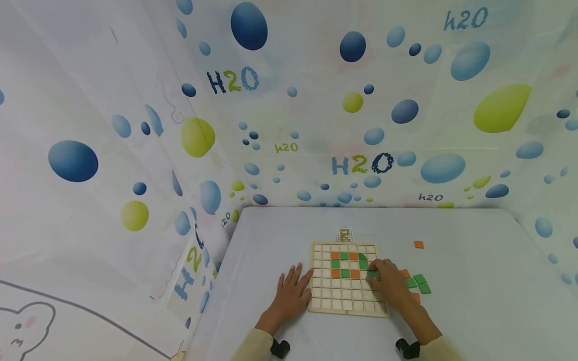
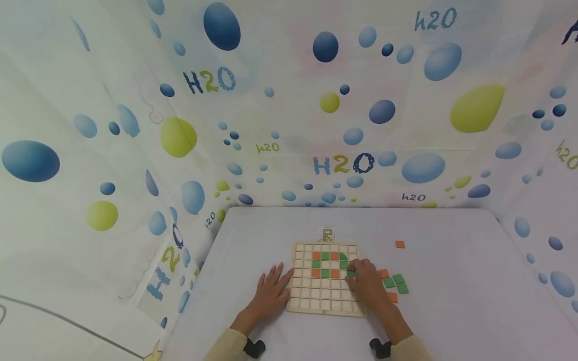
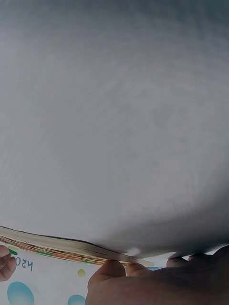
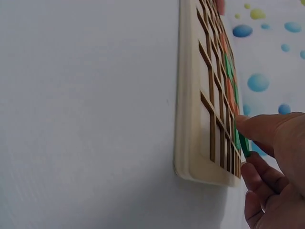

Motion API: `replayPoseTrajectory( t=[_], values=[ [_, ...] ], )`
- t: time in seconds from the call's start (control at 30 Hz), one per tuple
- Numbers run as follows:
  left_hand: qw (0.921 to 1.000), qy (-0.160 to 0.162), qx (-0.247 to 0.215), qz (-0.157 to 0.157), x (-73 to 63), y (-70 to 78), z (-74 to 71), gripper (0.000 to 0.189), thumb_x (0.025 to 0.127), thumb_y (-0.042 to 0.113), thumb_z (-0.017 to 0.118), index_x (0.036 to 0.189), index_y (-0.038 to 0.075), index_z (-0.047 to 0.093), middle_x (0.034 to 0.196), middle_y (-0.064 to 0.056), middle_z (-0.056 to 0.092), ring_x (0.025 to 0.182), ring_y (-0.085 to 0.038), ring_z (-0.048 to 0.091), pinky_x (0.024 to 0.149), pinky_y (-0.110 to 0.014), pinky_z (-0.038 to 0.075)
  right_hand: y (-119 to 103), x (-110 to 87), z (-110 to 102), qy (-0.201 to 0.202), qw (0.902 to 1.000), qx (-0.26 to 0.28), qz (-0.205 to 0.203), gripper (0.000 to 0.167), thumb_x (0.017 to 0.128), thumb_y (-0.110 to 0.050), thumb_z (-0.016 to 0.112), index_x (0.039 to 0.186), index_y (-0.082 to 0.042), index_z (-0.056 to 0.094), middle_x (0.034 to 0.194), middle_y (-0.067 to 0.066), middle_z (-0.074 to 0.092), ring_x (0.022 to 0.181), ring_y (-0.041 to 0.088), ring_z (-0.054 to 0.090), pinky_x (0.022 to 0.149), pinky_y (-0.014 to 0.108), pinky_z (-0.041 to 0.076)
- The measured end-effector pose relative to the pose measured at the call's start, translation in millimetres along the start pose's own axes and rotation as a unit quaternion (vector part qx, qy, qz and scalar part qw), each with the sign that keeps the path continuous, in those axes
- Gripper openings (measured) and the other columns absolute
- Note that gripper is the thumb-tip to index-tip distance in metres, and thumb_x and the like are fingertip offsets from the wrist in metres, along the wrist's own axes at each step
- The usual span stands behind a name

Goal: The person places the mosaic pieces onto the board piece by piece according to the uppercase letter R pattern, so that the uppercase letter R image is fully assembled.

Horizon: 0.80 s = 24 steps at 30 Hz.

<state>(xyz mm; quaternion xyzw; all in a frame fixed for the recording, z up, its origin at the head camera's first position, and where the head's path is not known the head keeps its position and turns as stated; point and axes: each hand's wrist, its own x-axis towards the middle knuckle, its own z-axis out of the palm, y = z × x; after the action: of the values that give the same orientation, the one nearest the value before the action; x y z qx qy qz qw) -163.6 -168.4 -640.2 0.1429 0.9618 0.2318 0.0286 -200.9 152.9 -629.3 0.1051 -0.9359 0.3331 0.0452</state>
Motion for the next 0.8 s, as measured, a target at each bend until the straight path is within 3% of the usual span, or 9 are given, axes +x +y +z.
replayPoseTrajectory(
  t=[0.17,0.43,0.8],
  values=[
    [1.0000,0.002,0.004,0.002,0.4,-0.5,0.5,0.057,0.107,0.029,0.043,0.163,0.021,0.042,0.172,-0.018,0.030,0.159,-0.044,0.024,0.122,-0.071,0.017,-2.2,-2.5,11.0,-0.007,0.9998,-0.011,-0.017,0.016,0.091,-0.013,0.082,0.100,-0.015,0.069,0.106,0.007,0.063,0.093,0.023,0.061,0.076,0.043,0.046],
    [1.0000,-0.002,0.000,-0.003,0.3,-0.2,1.2,0.057,0.107,0.030,0.041,0.164,0.021,0.041,0.173,-0.016,0.028,0.161,-0.042,0.022,0.123,-0.070,0.016,1.5,-2.6,18.6,0.008,0.9985,-0.036,-0.041,0.016,0.091,-0.015,0.083,0.100,-0.017,0.069,0.103,0.002,0.062,0.089,0.016,0.056,0.073,0.036,0.040],
    [0.9999,-0.008,0.004,-0.007,1.8,-0.3,1.6,0.057,0.108,0.031,0.040,0.165,0.022,0.039,0.174,-0.015,0.026,0.161,-0.041,0.021,0.123,-0.070,0.015,-5.5,-2.5,15.1,0.028,0.9978,-0.045,-0.040,0.014,0.092,-0.018,0.083,0.099,-0.018,0.071,0.107,0.003,0.068,0.093,0.022,0.064,0.076,0.047,0.043]
  ],
)
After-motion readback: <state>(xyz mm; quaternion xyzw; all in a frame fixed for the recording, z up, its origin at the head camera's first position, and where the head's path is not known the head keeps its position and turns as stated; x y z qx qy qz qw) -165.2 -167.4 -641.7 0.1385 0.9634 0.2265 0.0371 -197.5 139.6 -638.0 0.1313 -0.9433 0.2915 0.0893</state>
